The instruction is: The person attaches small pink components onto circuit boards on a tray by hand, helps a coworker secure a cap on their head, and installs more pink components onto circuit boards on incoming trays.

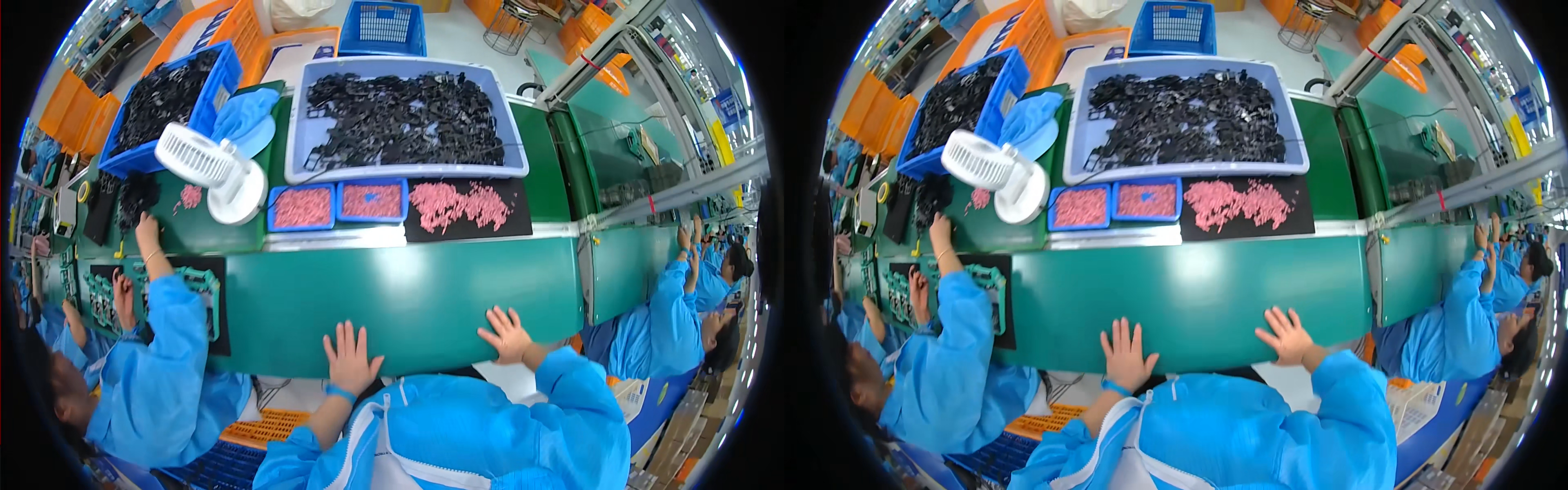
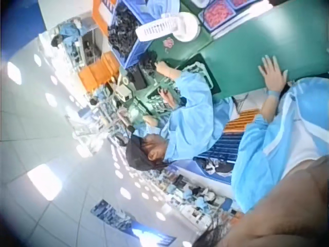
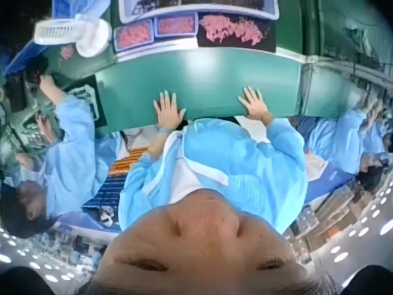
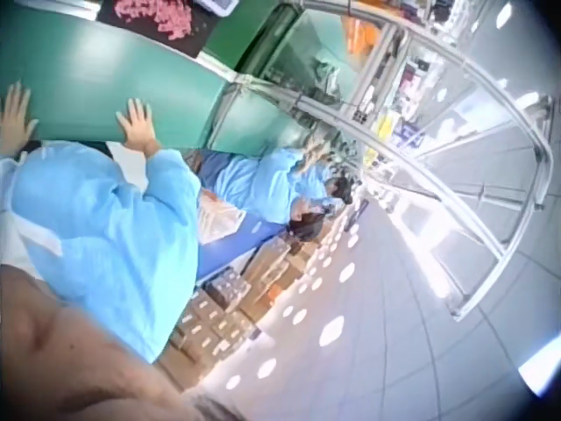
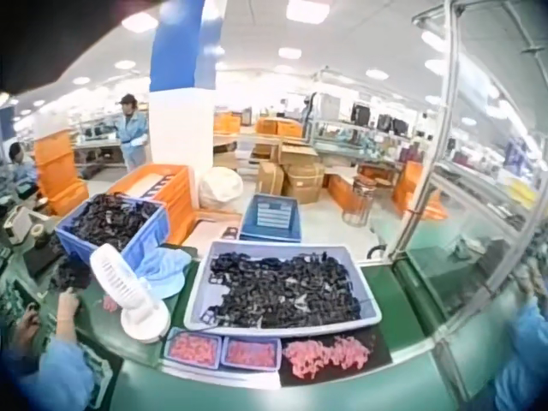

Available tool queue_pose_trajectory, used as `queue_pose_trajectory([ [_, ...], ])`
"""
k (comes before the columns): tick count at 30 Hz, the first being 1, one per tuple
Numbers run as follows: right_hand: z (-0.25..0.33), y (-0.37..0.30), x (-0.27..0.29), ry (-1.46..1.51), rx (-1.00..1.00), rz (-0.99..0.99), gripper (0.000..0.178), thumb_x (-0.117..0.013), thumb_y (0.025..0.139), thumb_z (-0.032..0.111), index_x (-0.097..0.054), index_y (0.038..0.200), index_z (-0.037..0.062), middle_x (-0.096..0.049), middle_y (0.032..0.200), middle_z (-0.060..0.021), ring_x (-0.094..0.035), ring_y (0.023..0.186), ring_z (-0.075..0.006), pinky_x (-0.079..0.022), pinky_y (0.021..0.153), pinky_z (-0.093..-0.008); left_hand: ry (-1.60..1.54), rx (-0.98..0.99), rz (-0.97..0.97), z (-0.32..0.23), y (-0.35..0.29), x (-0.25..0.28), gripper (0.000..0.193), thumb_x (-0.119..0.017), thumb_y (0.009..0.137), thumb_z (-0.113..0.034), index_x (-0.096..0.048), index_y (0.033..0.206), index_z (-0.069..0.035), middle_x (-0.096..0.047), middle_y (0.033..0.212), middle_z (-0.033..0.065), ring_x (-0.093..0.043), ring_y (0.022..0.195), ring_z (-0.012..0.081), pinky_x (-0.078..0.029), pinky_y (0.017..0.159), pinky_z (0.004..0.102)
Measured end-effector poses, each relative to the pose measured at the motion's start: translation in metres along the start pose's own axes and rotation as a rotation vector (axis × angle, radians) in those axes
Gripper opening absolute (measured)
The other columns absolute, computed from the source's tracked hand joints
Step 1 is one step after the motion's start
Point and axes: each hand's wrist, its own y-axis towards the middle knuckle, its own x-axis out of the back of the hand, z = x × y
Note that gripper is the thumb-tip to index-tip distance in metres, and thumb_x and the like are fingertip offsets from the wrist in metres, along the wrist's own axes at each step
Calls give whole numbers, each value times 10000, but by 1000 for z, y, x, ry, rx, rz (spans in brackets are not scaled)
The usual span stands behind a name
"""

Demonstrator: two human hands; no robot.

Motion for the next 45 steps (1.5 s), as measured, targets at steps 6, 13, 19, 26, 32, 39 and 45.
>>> queue_pose_trajectory([
  [6, -14, 8, -17, -86, 103, -101, 947, -808, 493, 467, -495, 1369, 291, -391, 1448, -205, -357, 1346, -394, -261, 1050, -654, 101, 31, 20, 1, -14, -6, 757, -572, 839, -541, -430, 1404, -58, -302, 1482, 293, -241, 1402, 448, -134, 1073, 690],
  [13, 15, 2, -13, 56, -67, -371, 392, -390, 964, 177, -520, 1334, 182, -405, 1435, -259, -439, 1299, -412, -370, 1019, -558, 13, -23, -116, -7, -6, -1, 733, -541, 889, -502, -343, 1466, -95, -262, 1533, 220, -247, 1431, 344, -214, 1104, 586],
  [19, -23, 1, -35, -236, 186, -429, 474, -398, 921, 189, -475, 1389, 203, -357, 1479, -251, -350, 1368, -428, -301, 1072, -577, 109, -26, -241, -4, -18, -20, 707, -534, 903, -497, -355, 1461, -101, -269, 1534, 210, -269, 1421, 351, -186, 1123, 593],
  [26, 4, -7, -8, -105, 139, -375, 723, -673, 750, 313, -438, 1417, 163, -323, 1490, -243, -291, 1379, -427, -229, 1098, -598, 164, -26, -315, 0, -17, -33, 703, -504, 916, -504, -328, 1477, -117, -241, 1551, 187, -223, 1443, 343, -163, 1145, 570],
  [32, -4, -7, -22, -109, 202, -477, 1022, -827, 555, 406, -396, 1441, 136, -294, 1497, -256, -256, 1386, -437, -208, 1096, -600, 185, -48, -355, 6, -13, -40, 684, -482, 919, -536, -359, 1461, -138, -270, 1543, 167, -228, 1441, 331, -185, 1144, 556],
  [39, -2, -2, -27, -154, 184, -475, 1021, -819, 583, 409, -369, 1458, 138, -284, 1506, -251, -248, 1398, -420, -205, 1103, -590, 149, -41, -350, 14, -15, -42, 666, -483, 920, -541, -388, 1447, -145, -283, 1542, 152, -231, 1441, 315, -192, 1147, 542],
  [45, 11, -12, -17, -174, 161, -505, 901, -801, 635, 367, -409, 1407, 119, -322, 1481, -244, -287, 1376, -408, -235, 1099, -562, 149, -49, -338, 12, -11, -39, 662, -507, 919, -523, -380, 1454, -156, -280, 1545, 147, -225, 1445, 311, -179, 1153, 537],
])
